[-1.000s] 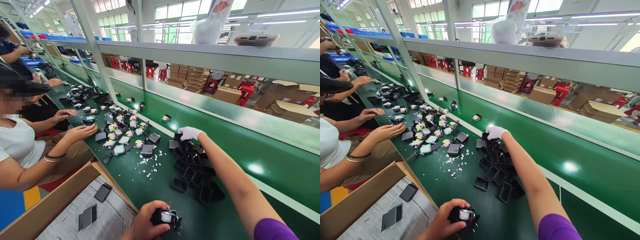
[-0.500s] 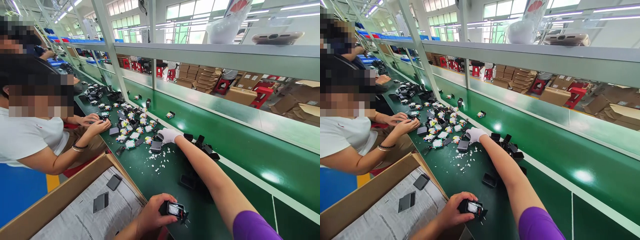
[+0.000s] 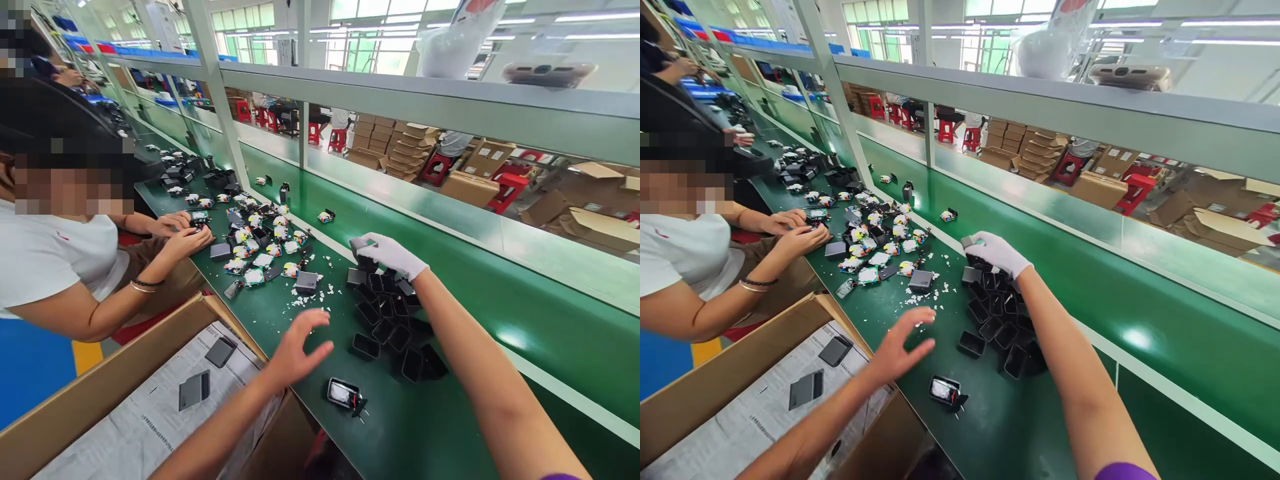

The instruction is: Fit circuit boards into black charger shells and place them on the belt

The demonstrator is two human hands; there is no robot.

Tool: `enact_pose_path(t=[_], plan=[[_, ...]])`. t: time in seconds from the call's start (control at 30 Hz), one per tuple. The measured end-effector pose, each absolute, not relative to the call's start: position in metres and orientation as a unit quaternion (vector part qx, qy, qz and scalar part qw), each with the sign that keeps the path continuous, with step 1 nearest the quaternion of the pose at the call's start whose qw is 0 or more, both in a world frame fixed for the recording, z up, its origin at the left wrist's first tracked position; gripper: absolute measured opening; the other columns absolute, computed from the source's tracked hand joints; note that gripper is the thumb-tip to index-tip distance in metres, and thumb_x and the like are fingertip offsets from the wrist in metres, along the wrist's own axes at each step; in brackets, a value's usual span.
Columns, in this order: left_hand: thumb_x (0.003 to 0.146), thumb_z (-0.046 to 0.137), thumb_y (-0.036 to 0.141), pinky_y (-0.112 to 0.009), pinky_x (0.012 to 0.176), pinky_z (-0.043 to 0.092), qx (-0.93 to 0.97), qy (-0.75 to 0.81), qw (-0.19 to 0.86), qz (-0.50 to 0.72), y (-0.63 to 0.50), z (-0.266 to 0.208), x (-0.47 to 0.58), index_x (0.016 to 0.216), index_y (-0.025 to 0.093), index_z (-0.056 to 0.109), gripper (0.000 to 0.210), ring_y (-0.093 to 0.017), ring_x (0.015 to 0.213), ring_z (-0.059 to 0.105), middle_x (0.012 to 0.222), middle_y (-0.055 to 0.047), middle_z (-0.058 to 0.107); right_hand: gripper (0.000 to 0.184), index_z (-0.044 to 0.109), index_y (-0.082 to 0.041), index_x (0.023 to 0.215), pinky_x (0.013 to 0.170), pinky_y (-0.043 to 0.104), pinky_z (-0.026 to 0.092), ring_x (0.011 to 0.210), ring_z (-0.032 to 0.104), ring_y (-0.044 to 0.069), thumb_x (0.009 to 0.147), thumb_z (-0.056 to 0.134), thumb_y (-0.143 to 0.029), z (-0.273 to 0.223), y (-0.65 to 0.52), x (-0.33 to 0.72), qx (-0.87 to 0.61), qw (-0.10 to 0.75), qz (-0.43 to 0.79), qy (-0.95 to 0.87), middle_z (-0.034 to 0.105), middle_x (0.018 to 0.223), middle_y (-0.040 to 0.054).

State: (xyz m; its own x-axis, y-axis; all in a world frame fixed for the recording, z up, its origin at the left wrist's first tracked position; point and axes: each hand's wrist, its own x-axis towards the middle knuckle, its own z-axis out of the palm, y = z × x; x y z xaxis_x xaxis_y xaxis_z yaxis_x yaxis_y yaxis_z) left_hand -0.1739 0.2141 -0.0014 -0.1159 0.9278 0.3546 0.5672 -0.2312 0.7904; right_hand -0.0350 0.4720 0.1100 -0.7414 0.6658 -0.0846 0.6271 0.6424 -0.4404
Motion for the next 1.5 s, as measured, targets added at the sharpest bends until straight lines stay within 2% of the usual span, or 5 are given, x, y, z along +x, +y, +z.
enact_pose_path(t=[0.2, 0.6, 0.9, 1.1, 1.5], plan=[[0.076, 0.072, 0.024, -0.056, 0.116, 0.031, 0.64, 0.732, 0.073, 0.223, 0.311, 0.015, -0.221, 0.138, 0.025, 0.051, 0.066, -0.036, 0.141, 0.039, 0.147, -0.013, 0.051, 0.033, 0.057, -0.017, 0.131, 0.09, 0.036, 0.054, 0.105, 0.065, 0.02, 0.102, 0.041, -0.023, 0.101, 0.51, -0.039, -0.456, 0.031, 0.174, -0.872, 0.065, 0.126, 0.0102], [0.092, 0.056, 0.04, -0.042, 0.104, 0.046, 0.563, 0.755, 0.132, 0.308, 0.348, 0.02, -0.226, 0.131, 0.019, 0.057, 0.044, -0.028, 0.124, 0.056, 0.128, -0.013, 0.065, 0.027, 0.063, -0.015, 0.115, 0.084, 0.04, 0.057, 0.097, 0.066, 0.021, 0.097, 0.062, -0.035, 0.082, 0.526, -0.053, -0.392, -0.208, 0.148, -0.884, 0.065, 0.115, 0.0076], [0.089, 0.062, 0.041, -0.026, 0.089, 0.055, 0.603, 0.68, 0.261, 0.325, 0.424, 0.013, -0.18, 0.131, 0.02, 0.059, 0.047, -0.02, 0.111, 0.068, 0.124, -0.007, 0.071, 0.038, 0.057, -0.019, 0.135, 0.102, 0.036, 0.048, 0.121, 0.06, 0.023, 0.099, 0.044, -0.018, 0.097, 0.51, -0.031, -0.36, -0.111, 0.11, -0.92, 0.061, 0.136, 0.0105], [0.098, 0.04, 0.029, -0.032, 0.107, 0.045, 0.574, 0.732, 0.178, 0.322, 0.396, 0.016, -0.227, 0.134, 0.018, 0.055, 0.04, -0.021, 0.126, 0.056, 0.135, -0.009, 0.062, 0.043, 0.057, -0.027, 0.137, 0.11, 0.036, 0.041, 0.131, 0.051, 0.025, 0.094, 0.052, -0.024, 0.092, 0.478, -0.051, -0.273, -0.081, 0.097, -0.954, 0.057, 0.142, 0.0042], [0.056, 0.082, 0.023, -0.043, 0.092, 0.05, 0.496, 0.844, 0.128, 0.157, 0.351, 0.01, -0.286, 0.101, 0.022, 0.063, 0.049, -0.037, 0.114, 0.055, 0.112, -0.012, 0.059, 0.034, 0.058, -0.015, 0.126, 0.092, 0.046, 0.054, 0.112, 0.061, 0.026, 0.097, 0.061, -0.032, 0.046, 0.434, -0.131, -0.317, -0.196, 0.076, -0.925, 0.058, 0.13, 0.0126]])
